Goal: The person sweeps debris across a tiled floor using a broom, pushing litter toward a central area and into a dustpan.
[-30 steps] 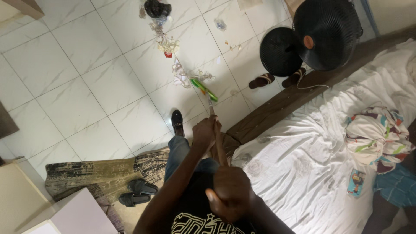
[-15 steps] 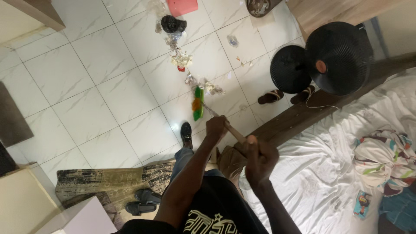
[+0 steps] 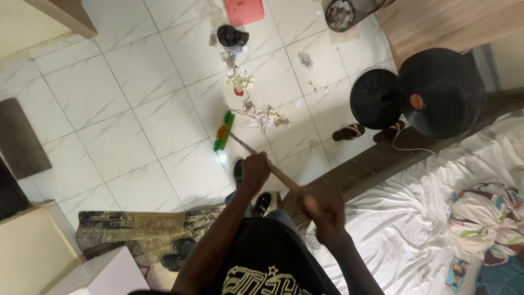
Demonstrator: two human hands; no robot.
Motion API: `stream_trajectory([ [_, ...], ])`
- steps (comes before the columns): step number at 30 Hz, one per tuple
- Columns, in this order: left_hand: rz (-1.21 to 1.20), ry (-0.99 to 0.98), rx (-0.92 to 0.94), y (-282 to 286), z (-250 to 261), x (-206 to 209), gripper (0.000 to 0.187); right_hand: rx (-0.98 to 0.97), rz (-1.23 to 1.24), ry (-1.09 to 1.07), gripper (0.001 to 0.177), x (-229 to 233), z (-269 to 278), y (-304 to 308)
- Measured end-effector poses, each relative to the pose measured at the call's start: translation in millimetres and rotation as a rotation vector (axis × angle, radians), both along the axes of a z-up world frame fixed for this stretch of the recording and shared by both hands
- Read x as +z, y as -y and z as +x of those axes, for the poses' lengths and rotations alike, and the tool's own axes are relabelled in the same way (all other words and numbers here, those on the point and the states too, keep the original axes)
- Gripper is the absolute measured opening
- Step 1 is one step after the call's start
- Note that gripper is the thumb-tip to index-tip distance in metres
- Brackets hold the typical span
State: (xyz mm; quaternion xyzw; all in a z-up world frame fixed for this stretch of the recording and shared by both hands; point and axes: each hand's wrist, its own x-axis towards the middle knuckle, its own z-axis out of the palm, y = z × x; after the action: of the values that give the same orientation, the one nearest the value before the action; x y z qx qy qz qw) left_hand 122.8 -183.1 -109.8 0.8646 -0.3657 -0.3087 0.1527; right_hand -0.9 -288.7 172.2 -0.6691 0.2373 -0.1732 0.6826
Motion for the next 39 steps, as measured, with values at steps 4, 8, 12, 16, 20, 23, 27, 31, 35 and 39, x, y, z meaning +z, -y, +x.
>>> stream_trajectory([
  [4,-0.246,0.018,0.075,16.8,-23.0,-51.4,0.009,-0.1,-0.037,-0.121,0.049,-37.8,-6.4,-9.5],
  [8,-0.115,-0.079,-0.051,41.7,-40.7,-52.8,0.017,-0.245,-0.26,-0.115,0.051,-23.5,-16.2,-2.3],
  [12,-0.189,-0.131,-0.047,46.3,-39.8,-22.9,0.014,-0.078,-0.277,-0.146,0.052,10.4,2.4,-0.9],
  [16,-0.298,-0.087,0.046,38.1,-40.9,28.6,0.015,0.168,-0.272,0.027,0.053,58.9,1.1,15.4],
  [20,-0.062,-0.096,0.129,40.4,-33.9,42.3,0.014,0.178,-0.19,0.1,0.057,54.0,-11.0,46.4],
  [23,-0.041,0.001,0.19,45.1,-37.3,1.0,0.016,0.276,-0.201,0.063,0.053,11.0,-12.9,69.3],
  [27,-0.1,-0.021,0.217,76.4,-73.2,-61.8,0.013,0.3,-0.196,-0.02,0.048,-23.3,-28.5,92.1],
  [31,-0.218,0.006,0.131,126.6,-124.2,-72.7,0.021,0.254,-0.344,-0.045,0.046,-19.1,-57.2,120.4],
  [35,-0.378,-0.017,0.18,157.3,-136.2,-29.1,0.012,0.346,-0.356,0.007,0.049,2.7,-66.0,141.2],
  [39,-0.309,-0.054,0.145,159.3,-120.9,24.2,0.014,0.384,-0.257,0.107,0.05,35.5,-82.8,161.1],
])
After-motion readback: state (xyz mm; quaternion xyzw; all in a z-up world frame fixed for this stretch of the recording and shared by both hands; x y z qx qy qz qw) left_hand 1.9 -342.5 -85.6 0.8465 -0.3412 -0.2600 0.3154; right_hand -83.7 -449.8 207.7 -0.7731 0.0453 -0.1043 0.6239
